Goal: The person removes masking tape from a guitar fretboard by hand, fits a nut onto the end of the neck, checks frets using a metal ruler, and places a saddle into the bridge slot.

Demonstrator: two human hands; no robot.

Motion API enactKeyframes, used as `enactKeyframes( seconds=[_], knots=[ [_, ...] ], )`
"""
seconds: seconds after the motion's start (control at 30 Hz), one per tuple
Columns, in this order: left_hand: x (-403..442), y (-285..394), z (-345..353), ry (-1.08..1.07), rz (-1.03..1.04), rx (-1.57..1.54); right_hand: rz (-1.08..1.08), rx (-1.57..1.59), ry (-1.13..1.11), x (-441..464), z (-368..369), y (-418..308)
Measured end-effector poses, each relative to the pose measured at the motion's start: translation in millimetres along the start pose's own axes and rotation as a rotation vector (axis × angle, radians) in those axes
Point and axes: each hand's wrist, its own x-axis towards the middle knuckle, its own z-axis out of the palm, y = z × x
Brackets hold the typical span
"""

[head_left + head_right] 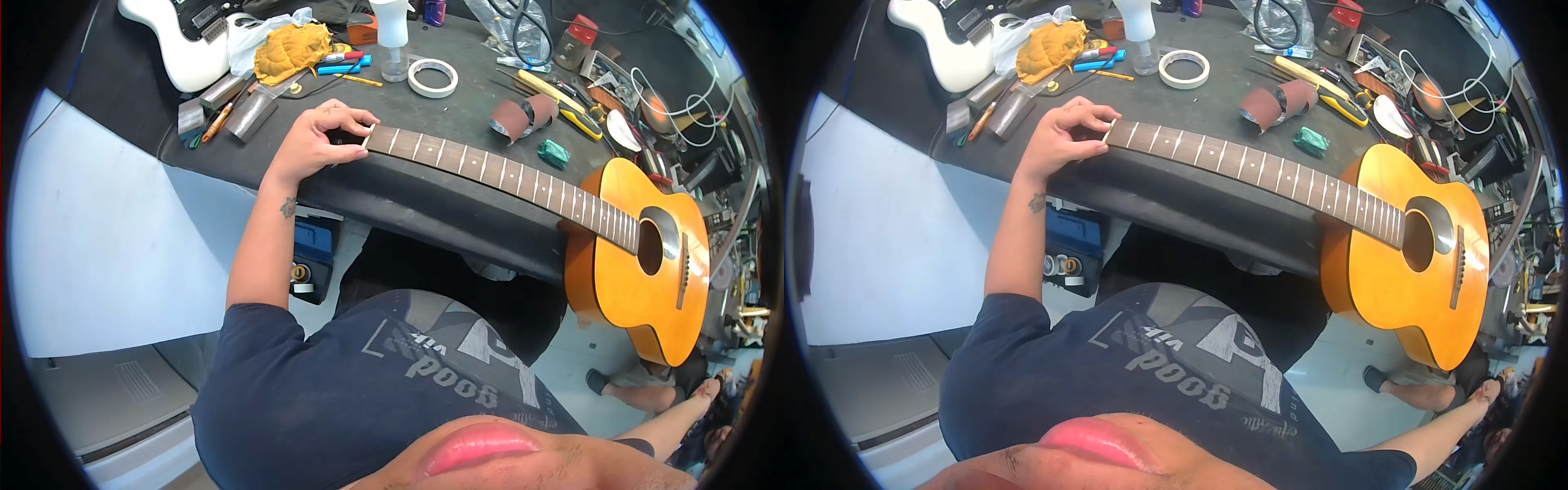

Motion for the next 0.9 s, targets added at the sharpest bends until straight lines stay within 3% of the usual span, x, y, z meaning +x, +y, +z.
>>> enactKeyframes(
  seconds=[0.17,0.3,0.37,0.47,0.57,0.7,0.77,0.83,0.9],
  knots=[
    [0.2,0.0,-0.2,0.002,0.0,0.019,-0.007,0.102,-0.206,-7.1,1.0,-5.6],
    [0.6,-2.5,1.2,0.008,0.048,0.007,0.04,0.309,-0.673,-82.0,27.7,-20.1],
    [1.0,-3.3,0.1,0.007,0.086,0.05,0.051,0.373,-0.907,-146.5,54.3,-18.8],
    [0.0,3.1,3.5,0.029,0.001,-0.012,-0.159,0.151,-0.662,-399.2,150.5,-34.9],
    [-0.3,9.0,10.3,0.078,-0.089,-0.209,-0.258,-0.053,-0.827,-501.5,172.6,-20.5],
    [0.8,-0.2,-1.2,-0.014,0.08,0.067,-0.443,0.007,-1.05,-614.0,223.2,25.1],
    [0.7,-7.0,-1.7,-0.01,0.124,0.031,-0.539,-0.022,-1.125,-662.8,247.4,45.0],
    [0.9,-7.5,-1.9,-0.014,0.15,0.053,-0.438,0.025,-1.347,-705.1,270.6,57.2],
    [0.3,-6.6,-0.2,0.005,0.152,0.058,-0.596,-0.062,-1.551,-735.0,299.4,68.3]
  ],
)
